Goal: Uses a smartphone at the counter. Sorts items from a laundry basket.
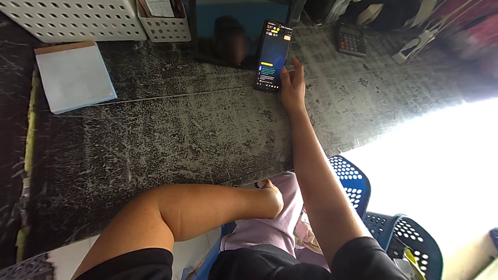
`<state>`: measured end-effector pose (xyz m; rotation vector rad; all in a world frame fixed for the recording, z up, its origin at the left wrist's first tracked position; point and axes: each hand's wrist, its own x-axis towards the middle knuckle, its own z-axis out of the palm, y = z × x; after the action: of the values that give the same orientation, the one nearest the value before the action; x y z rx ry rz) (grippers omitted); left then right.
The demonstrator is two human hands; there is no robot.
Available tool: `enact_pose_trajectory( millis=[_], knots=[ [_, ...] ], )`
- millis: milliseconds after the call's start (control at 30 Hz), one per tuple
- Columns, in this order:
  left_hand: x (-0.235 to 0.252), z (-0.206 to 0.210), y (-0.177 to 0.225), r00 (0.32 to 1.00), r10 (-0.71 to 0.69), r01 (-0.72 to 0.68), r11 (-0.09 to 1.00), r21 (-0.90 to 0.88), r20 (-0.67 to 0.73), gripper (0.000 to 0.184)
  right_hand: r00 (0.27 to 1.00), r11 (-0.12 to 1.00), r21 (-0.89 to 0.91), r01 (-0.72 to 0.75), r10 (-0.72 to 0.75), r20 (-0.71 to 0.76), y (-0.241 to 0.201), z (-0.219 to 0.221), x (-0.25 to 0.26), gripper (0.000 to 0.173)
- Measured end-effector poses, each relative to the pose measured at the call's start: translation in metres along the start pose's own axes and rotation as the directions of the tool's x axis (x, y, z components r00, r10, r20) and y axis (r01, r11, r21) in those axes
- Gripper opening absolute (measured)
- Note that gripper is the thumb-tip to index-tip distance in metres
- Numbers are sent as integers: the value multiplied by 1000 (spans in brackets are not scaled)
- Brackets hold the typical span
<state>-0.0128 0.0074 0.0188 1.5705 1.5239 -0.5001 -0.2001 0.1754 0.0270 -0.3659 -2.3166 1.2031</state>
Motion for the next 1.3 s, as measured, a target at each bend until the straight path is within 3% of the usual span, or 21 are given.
enact_pose_trajectory(
  millis=[1300],
  knots=[
    [1,-1,0,1000,-18,18,999,-29,-4,36,1000,999,41,-17,18,-23,4,-1,4,52]
  ],
)
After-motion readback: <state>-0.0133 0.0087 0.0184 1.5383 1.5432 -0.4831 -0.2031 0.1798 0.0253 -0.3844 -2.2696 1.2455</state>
